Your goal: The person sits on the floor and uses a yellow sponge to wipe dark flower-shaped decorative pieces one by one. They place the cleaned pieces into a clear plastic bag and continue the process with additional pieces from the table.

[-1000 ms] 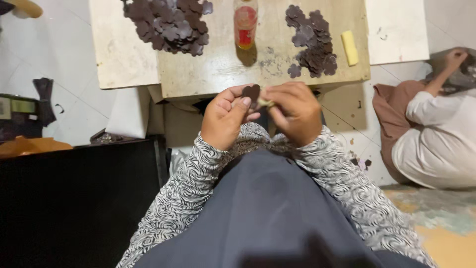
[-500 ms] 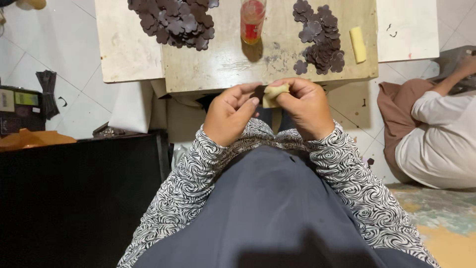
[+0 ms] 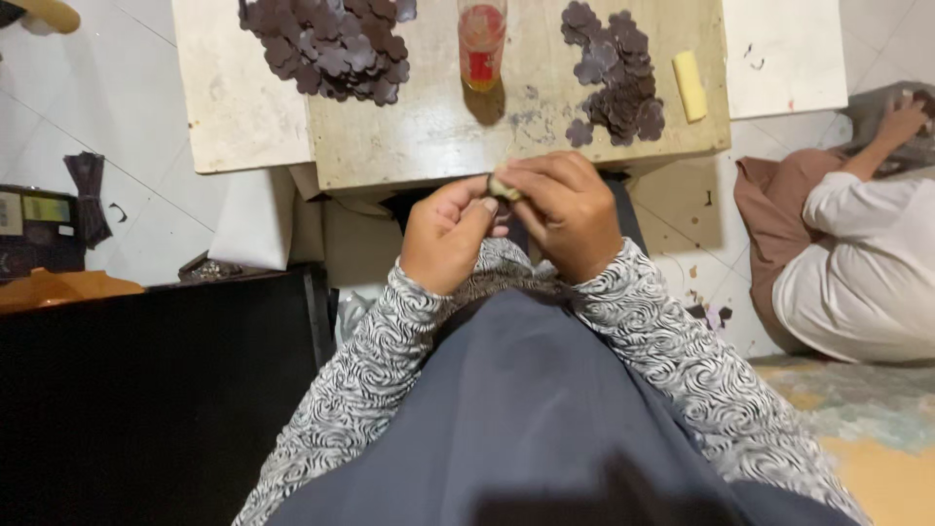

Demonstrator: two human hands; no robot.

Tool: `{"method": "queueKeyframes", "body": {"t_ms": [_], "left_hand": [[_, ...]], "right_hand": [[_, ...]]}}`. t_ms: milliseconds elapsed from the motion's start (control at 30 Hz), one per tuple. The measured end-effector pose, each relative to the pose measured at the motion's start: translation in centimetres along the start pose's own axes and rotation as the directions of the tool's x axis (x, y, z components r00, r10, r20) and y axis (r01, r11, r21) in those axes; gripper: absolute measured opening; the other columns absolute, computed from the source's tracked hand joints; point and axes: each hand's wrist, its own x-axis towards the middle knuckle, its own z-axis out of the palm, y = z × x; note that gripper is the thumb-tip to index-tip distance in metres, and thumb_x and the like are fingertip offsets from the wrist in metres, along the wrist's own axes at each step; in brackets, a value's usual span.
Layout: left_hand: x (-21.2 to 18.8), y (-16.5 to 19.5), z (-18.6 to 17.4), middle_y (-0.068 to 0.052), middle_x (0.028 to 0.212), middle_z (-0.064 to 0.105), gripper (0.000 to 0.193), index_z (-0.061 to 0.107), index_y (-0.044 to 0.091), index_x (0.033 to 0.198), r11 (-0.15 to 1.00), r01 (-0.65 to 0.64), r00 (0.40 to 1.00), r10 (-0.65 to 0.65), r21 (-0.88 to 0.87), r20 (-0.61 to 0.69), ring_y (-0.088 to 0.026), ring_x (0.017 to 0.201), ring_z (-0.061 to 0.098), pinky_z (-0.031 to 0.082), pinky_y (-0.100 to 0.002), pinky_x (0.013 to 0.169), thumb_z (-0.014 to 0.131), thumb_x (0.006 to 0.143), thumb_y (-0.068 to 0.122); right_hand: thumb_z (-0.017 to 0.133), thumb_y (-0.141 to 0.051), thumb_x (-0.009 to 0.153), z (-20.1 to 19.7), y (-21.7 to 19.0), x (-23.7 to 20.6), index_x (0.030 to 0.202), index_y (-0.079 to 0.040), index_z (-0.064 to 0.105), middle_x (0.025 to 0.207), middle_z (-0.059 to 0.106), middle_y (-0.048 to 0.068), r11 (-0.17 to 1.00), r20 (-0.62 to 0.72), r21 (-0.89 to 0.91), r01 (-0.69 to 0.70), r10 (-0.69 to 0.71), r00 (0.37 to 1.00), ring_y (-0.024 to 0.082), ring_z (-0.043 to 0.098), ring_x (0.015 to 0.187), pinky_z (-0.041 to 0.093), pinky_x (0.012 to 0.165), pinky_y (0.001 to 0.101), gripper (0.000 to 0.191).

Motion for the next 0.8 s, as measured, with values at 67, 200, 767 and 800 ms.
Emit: {"method": "queueKeyframes", "body": {"t_ms": [67,200,767,800], "left_hand": [[-0.1,0.3,-0.4,-0.011,0.120,0.073,0.032,0.063,-0.007,0.131,1.000,0.004,1.000,-0.004,-0.018,-0.022,-0.017,0.106,0.072,0.060,-0.027,0.088,0.052,0.104,0.006],[0.3,0.3,-1.2,-0.011,0.120,0.072,0.036,0.058,-0.007,0.136,0.997,0.065,0.997,-0.066,-0.048,-0.025,-0.017,0.108,0.072,0.061,-0.027,0.088,0.051,0.104,0.008],[0.6,-0.6,-1.3,-0.014,0.114,0.072,0.038,0.056,-0.012,0.141,0.904,0.061,0.997,-0.038,-0.424,0.062,-0.012,0.090,0.065,0.053,-0.025,0.079,0.046,0.108,0.002],[0.7,-0.8,-1.3,-0.013,0.111,0.071,0.035,0.057,-0.014,0.140,0.899,0.045,0.997,-0.016,-0.435,0.072,-0.011,0.089,0.064,0.052,-0.025,0.077,0.047,0.110,0.001]], "right_hand": [[0.079,0.003,0.086,-0.2,0.8,0.2,0.111,-0.004,0.075,0.112,0.073,0.009,0.999,-0.026,-0.004,-0.054,0.054,0.998,0.029,0.070,0.103,0.056,0.092,0.0384,0.026],[0.076,0.007,0.086,-1.5,0.8,-0.8,0.116,-0.004,0.075,0.120,0.072,0.010,0.996,-0.110,-0.024,-0.089,0.086,0.990,0.031,0.069,0.110,0.056,0.098,0.0399,0.032],[0.078,0.006,0.084,-0.4,0.1,-0.7,0.113,-0.003,0.075,0.115,0.072,0.012,0.951,-0.001,0.064,0.303,-0.304,0.953,0.030,0.069,0.105,0.056,0.094,0.0410,0.031],[0.080,0.004,0.083,-0.2,0.2,-0.6,0.112,-0.003,0.075,0.115,0.072,0.012,0.952,0.008,0.048,0.301,-0.302,0.953,0.030,0.069,0.105,0.057,0.094,0.0409,0.030]]}}
